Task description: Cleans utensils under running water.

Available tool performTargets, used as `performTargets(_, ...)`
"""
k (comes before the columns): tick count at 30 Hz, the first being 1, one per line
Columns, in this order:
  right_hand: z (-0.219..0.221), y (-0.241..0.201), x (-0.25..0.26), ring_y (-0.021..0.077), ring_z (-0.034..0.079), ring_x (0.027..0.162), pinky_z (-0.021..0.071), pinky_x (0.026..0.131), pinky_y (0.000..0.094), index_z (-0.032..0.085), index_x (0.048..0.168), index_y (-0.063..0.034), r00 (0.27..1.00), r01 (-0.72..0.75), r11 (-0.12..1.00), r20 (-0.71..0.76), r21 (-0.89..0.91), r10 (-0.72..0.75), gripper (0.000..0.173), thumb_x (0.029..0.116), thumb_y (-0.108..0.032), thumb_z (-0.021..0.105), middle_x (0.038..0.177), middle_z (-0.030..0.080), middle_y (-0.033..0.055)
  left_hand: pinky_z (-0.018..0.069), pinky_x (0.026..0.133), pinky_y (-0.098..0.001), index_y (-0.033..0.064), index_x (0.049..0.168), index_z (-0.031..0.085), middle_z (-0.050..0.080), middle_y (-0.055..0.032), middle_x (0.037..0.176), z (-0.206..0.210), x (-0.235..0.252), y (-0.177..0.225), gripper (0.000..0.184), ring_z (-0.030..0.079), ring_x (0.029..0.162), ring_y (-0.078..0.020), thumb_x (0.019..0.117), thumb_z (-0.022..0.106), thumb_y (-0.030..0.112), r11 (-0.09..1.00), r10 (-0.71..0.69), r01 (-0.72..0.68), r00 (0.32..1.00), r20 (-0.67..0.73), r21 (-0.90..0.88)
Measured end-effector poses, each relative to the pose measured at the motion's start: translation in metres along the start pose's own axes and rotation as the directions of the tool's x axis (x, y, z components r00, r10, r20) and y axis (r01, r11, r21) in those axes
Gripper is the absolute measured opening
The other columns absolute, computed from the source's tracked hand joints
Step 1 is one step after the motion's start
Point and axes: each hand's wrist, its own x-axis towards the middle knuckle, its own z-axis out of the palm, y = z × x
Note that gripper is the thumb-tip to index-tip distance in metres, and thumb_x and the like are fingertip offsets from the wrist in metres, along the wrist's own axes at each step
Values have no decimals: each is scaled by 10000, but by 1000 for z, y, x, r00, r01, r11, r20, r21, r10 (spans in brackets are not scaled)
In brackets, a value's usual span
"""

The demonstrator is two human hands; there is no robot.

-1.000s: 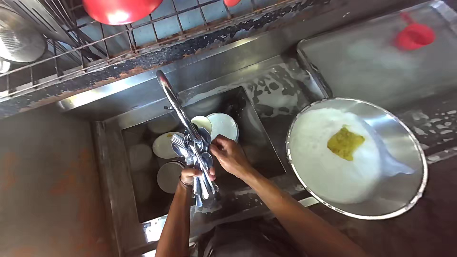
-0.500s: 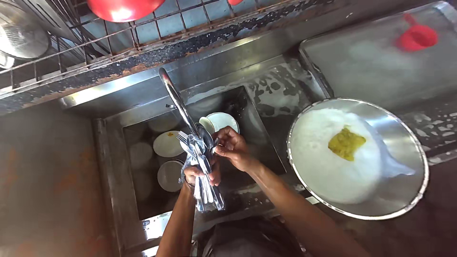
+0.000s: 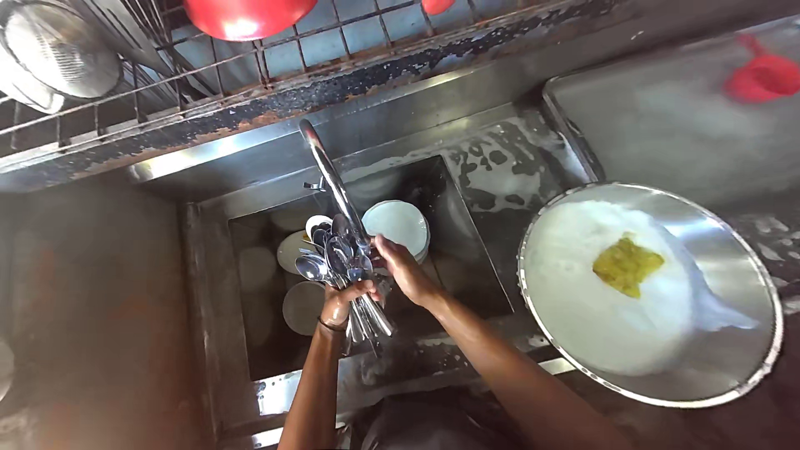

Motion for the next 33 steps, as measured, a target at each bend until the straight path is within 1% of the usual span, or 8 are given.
performTargets(4, 24, 3, -8, 153, 567, 1305, 548, 1043, 415, 128, 1659, -234, 997, -39, 998, -62, -41, 37, 1282, 687, -470, 928, 1566, 452, 64, 590, 852, -279, 54, 1269, 571, 704, 0, 1040, 18, -2, -11, 525, 678, 938, -48, 798, 791, 127, 869, 245, -107, 941, -232, 482)
performTargets(10, 34, 15, 10, 153, 606, 1226, 554, 1011, 377, 145, 1622, -172, 973, -54, 998, -224, 40, 61, 1386, 542, -444, 972, 1404, 564, 96, 530, 915, -609, 9, 1410, 475, 657, -256, 1177, 66, 5, -5, 579, 651, 1099, -406, 945, 681, 287, 305, 292, 375, 838, -460, 876)
performTargets(14, 36, 25, 23, 128, 655, 1152, 580, 998, 334, 344, 1490, -85, 955, 88, 994, -287, 58, -68, 1088, 633, -319, 971, 1270, 647, 69, 557, 846, -598, -8, 1290, 568, 692, -238, 1051, 68, 8, 1, 480, 685, 996, -404, 917, 694, 267, 173, 287, 375, 866, -411, 911)
performTargets(19, 23, 21, 20, 155, 695, 1031, 597, 910, 354, 520, 1347, -51, 987, 87, 961, -156, 263, -47, 640, 755, -140, 748, 1121, 699, 83, 589, 742, -559, 0, 1378, 419, 694, -184, 926, 71, 9, 12, 871, 711, 857, -353, 710, 877, 320, 122, 267, 426, 856, -443, 897)
performTargets(22, 24, 18, 13, 113, 707, 921, 590, 876, 332, 692, 1081, -48, 993, 12, 962, -116, 275, 21, 250, 849, -140, 680, 953, 743, 44, 576, 759, -568, 2, 1300, 515, 698, -176, 956, 67, 8, 13, 764, 705, 878, -349, 703, 869, 322, 113, 302, 406, 855, -421, 907)
performTargets(25, 30, 8, 11, 131, 706, 999, 589, 927, 339, 637, 1218, -53, 994, -43, 977, -90, 209, 63, 402, 851, -174, 747, 1052, 734, 54, 556, 778, -612, 3, 1180, 627, 693, -209, 995, 60, 5, 10, 554, 689, 910, -385, 761, 839, 296, 157, 321, 338, 871, -372, 928)
performTargets(28, 36, 3, 5, 138, 690, 1077, 592, 939, 358, 476, 1437, -140, 986, -47, 977, -150, 208, 79, 687, 837, -221, 802, 1192, 699, 38, 557, 739, -621, 28, 1372, 452, 674, -238, 981, 61, 2, 13, 756, 681, 900, -430, 780, 836, 301, 194, 235, 404, 866, -442, 894)
performTargets(33, 32, 39, -9, 172, 699, 939, 603, 830, 403, 634, 1152, -80, 949, 145, 848, -314, 510, 26, 374, 783, -68, 691, 1030, 712, 73, 589, 688, -563, -23, 1344, 523, 710, -192, 989, 40, 8, -17, 745, 718, 831, -367, 747, 828, 302, -72, 507, 287, 835, -213, 955)
